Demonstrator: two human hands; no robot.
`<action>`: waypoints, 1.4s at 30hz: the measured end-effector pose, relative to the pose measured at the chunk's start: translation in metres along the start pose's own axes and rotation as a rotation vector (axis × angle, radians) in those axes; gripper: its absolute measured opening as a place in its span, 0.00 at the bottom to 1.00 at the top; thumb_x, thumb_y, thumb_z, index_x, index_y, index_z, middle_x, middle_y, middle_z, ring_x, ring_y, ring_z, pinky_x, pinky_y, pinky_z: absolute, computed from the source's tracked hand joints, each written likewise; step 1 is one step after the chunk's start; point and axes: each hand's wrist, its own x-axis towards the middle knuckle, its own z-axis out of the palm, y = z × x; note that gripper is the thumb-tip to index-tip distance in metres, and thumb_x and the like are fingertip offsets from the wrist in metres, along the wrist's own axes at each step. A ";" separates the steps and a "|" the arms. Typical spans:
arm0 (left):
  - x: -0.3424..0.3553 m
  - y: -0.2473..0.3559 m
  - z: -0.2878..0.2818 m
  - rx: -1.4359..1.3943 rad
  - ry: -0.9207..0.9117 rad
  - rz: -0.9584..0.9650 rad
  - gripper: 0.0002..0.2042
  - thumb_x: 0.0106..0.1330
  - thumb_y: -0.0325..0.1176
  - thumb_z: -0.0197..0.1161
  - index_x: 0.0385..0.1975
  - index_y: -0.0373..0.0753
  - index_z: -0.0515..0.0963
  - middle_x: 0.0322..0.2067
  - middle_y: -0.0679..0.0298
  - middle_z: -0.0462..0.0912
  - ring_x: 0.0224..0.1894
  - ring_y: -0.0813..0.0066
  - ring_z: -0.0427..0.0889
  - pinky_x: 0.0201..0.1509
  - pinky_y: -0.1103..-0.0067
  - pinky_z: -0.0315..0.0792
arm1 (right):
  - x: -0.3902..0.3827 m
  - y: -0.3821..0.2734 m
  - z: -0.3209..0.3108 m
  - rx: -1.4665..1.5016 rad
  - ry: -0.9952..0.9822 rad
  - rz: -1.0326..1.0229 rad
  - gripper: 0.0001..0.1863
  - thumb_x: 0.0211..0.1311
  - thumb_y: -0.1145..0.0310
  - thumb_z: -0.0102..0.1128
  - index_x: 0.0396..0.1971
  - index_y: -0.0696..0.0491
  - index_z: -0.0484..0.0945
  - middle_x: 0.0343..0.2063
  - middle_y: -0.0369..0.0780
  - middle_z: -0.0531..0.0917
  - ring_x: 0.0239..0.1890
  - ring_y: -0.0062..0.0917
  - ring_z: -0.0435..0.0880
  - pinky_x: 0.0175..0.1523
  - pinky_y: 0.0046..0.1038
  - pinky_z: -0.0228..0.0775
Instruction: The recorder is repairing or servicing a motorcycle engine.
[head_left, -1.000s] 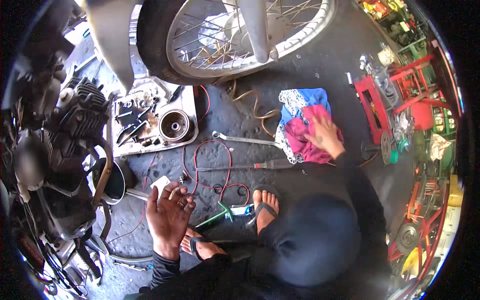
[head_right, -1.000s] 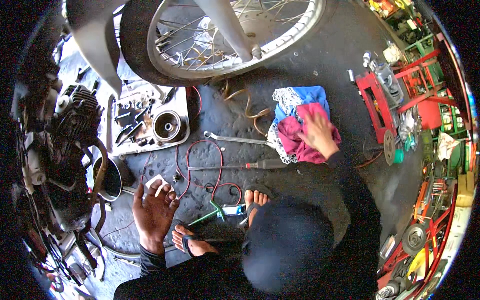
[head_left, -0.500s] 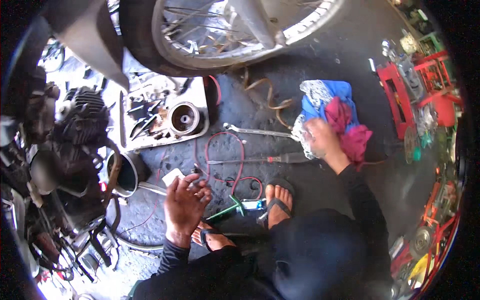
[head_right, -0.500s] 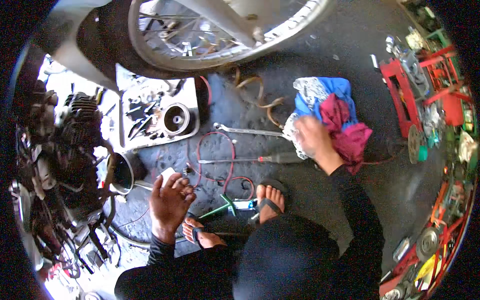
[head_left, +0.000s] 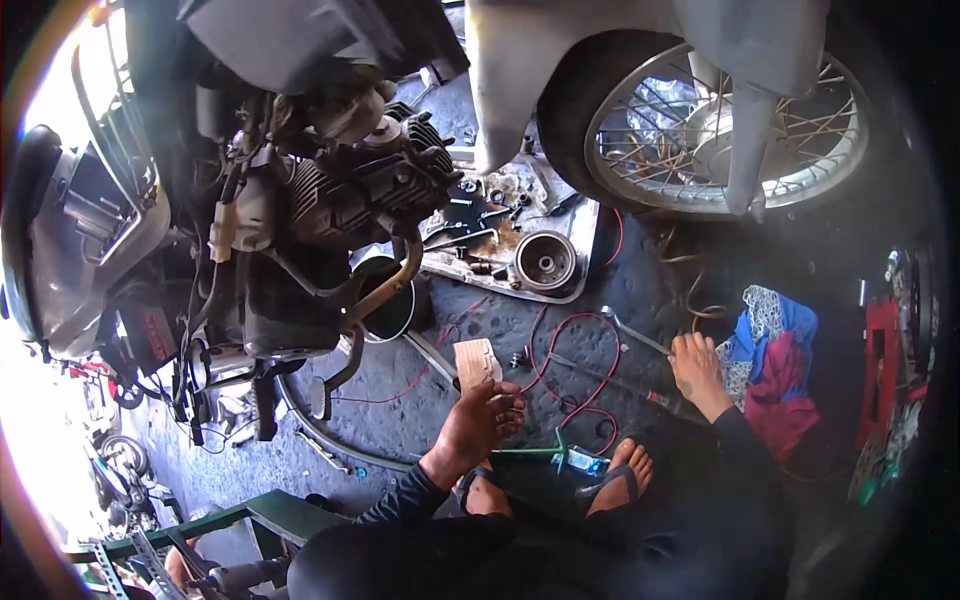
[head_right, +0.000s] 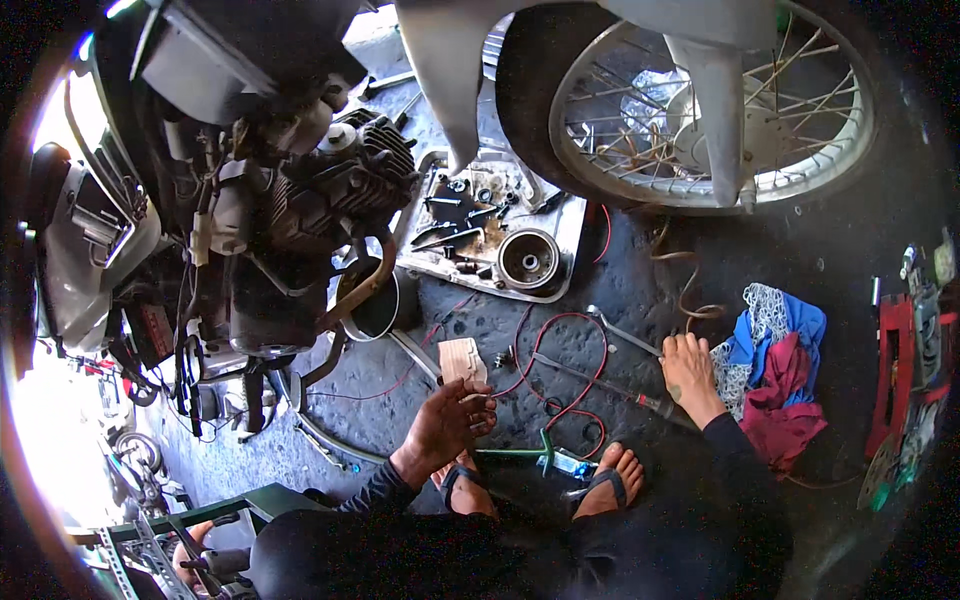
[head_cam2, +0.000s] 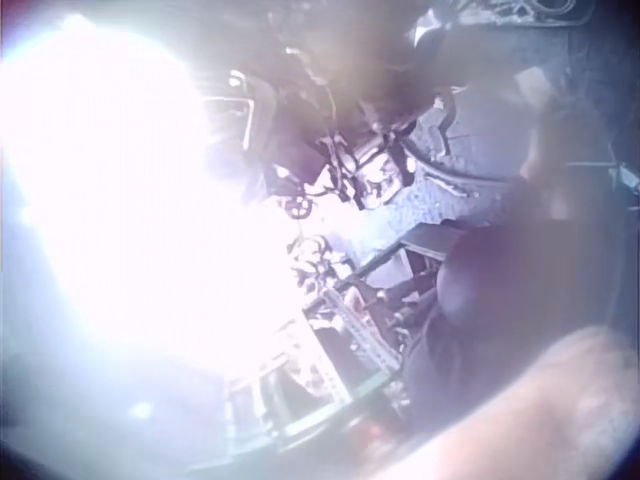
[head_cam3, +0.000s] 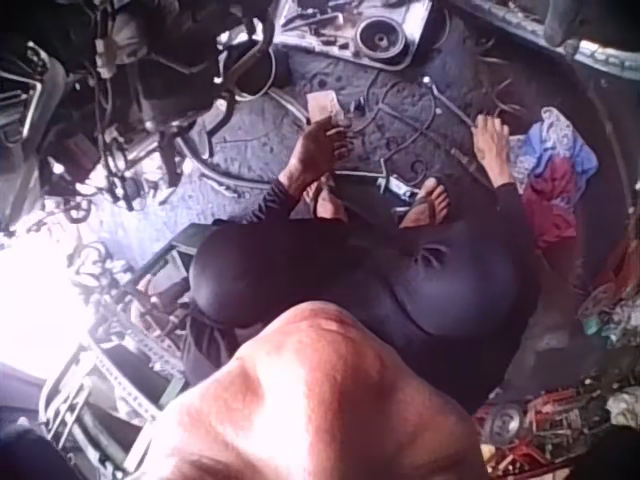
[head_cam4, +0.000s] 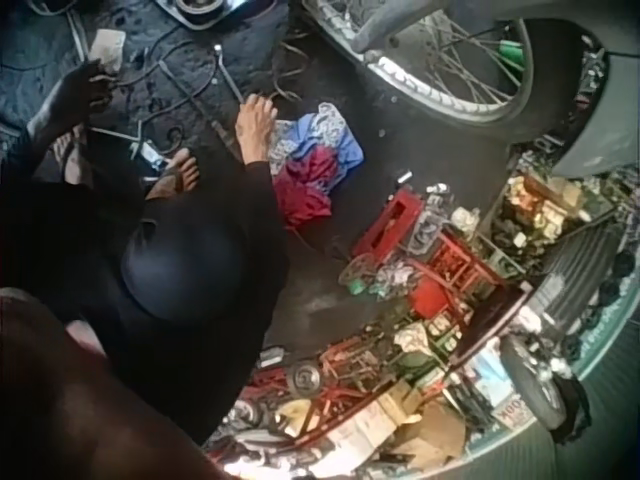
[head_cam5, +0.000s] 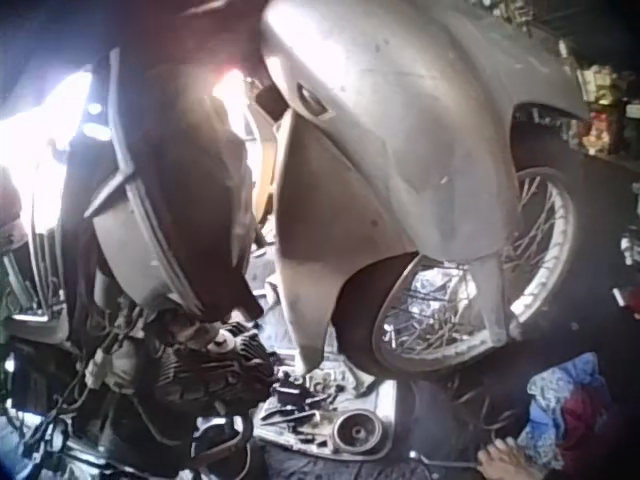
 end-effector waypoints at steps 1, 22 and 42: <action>0.008 -0.005 -0.012 -0.001 -0.015 0.010 0.18 0.69 0.46 0.45 0.45 0.37 0.73 0.39 0.60 0.79 0.40 0.68 0.77 0.49 0.74 0.70 | 0.003 0.000 -0.006 -0.014 0.011 -0.003 0.09 0.54 0.67 0.59 0.33 0.53 0.71 0.29 0.43 0.76 0.40 0.38 0.73 0.44 0.37 0.61; -0.009 -0.088 -0.062 1.681 -0.083 0.827 0.21 0.59 0.45 0.60 0.47 0.38 0.71 0.48 0.55 0.70 0.49 0.56 0.70 0.53 0.68 0.66 | 0.187 -0.130 -0.239 1.592 -0.447 -0.051 0.09 0.64 0.68 0.48 0.36 0.59 0.71 0.22 0.38 0.77 0.13 0.14 0.69 0.14 0.17 0.58; -0.006 -0.087 -0.067 1.617 -0.103 0.786 0.22 0.61 0.47 0.57 0.47 0.37 0.71 0.49 0.53 0.69 0.50 0.53 0.71 0.54 0.67 0.66 | 0.245 -0.104 -0.255 1.367 -0.627 -0.109 0.16 0.62 0.70 0.45 0.43 0.63 0.76 0.15 0.37 0.74 0.09 0.13 0.62 0.12 0.15 0.52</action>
